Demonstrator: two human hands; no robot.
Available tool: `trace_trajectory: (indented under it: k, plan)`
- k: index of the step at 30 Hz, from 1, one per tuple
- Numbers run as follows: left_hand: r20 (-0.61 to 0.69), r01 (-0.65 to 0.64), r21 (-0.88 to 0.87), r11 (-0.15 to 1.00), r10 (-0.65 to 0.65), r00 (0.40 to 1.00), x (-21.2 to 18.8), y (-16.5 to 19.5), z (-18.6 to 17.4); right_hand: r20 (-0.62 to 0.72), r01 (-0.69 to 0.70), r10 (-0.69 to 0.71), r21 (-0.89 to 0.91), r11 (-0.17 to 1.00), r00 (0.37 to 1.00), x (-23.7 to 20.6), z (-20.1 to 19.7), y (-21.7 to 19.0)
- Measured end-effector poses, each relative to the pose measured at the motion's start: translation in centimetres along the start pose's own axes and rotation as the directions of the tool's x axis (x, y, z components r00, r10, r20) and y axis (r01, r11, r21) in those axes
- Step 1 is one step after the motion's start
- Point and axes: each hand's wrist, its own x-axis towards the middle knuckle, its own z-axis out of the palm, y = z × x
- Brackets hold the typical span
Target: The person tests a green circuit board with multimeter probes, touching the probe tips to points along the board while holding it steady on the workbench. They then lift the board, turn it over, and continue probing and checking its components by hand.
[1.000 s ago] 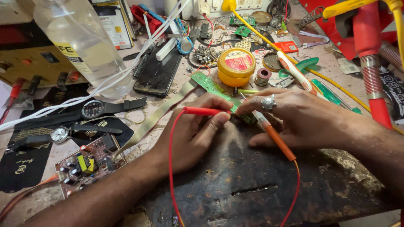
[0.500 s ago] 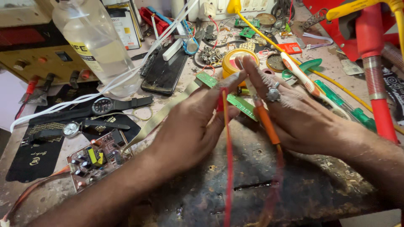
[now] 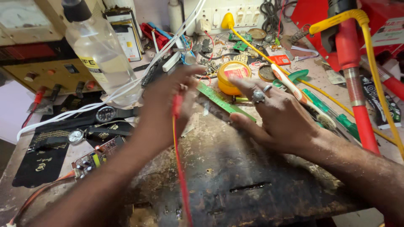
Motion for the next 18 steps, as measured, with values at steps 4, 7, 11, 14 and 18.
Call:
trace_trajectory:
  k: [4, 7, 11, 14, 18]
  plan:
    - [0.123, -0.249, 0.570, 0.783, 0.218, 0.968, 0.5, -1.8, -6.1, 0.453, -0.323, 0.347, -0.134, 0.937, 0.821, 0.8, -0.3, 0.4]
    - [0.215, -0.264, 0.781, 0.566, 0.154, 0.964, 0.8, -3.0, -7.0, 0.405, -0.155, 0.161, -0.048, 0.987, 0.900, 0.9, -0.3, 0.5]
    - [0.290, -0.296, 0.787, 0.541, 0.098, 0.952, 1.2, -4.0, -6.5, 0.330, -0.106, 0.075, 0.077, 0.991, 0.941, 0.7, 0.0, 0.9]
    - [0.322, -0.311, 0.694, 0.649, 0.108, 0.941, 1.2, -4.5, -5.9, 0.303, -0.081, 0.044, 0.108, 0.991, 0.952, 0.6, 0.5, 1.3]
    - [0.293, -0.247, 0.654, 0.715, 0.062, 0.954, 1.4, -4.5, -5.5, 0.273, -0.095, 0.058, 0.123, 0.988, 0.960, 0.4, 0.9, 1.7]
